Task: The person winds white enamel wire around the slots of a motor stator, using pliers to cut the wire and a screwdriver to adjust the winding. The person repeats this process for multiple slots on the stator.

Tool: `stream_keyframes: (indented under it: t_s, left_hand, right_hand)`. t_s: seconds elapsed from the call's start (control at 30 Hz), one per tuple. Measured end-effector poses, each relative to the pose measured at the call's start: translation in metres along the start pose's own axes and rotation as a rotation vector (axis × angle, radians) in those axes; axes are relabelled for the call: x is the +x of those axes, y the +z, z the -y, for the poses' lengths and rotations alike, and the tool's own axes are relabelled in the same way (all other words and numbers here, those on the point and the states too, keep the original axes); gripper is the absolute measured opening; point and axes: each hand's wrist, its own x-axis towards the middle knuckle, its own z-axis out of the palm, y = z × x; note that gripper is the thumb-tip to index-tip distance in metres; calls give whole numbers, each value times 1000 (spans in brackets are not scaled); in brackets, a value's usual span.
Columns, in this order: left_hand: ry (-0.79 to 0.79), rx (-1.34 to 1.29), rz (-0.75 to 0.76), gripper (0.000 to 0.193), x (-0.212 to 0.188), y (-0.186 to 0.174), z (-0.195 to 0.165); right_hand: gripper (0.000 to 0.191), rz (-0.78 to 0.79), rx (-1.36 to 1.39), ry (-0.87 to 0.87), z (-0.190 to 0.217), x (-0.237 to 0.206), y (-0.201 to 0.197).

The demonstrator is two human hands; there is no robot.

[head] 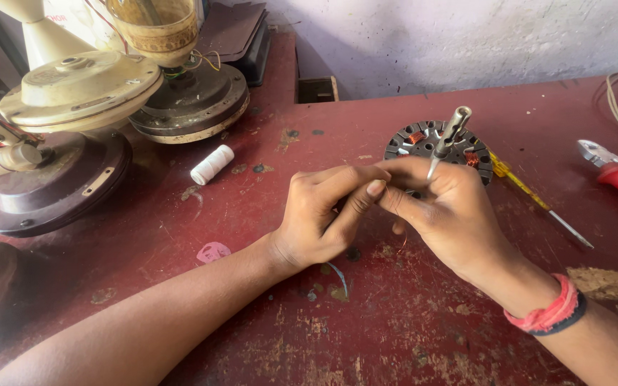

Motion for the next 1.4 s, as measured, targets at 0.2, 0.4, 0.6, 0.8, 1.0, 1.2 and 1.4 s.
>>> stream_keyframes:
  t_s: [0.2,0.4,0.6,0.8,1.0,1.2,1.4]
  left_hand:
    - [-196,-122,-90,16,-3,8,12]
    - [-379,-147,-319,21,0,11,44]
    - [-573,-116,-561,26,8,-7,79]
    - [-459,-282,-321,27,7,5,48]
    - [-537,-389,-12,28,6,13,21]
    - [-654,-299,-183,27,9,14,37]
    - [-796,-335,-506,30,11,4,75]
  right_hand:
    - [18,153,25,-53,-6,5,-10]
    - [13,183,271,101,-10,6,-17]
    - [12,214,478,29,-10,6,-29]
    - [10,-33,255,153,-11,8,-18]
    - [13,42,29,205,-10,7,-6]
    - [14,146,-123,105,-11,8,-10]
    - [13,230,-165,155,-2,7,-11]
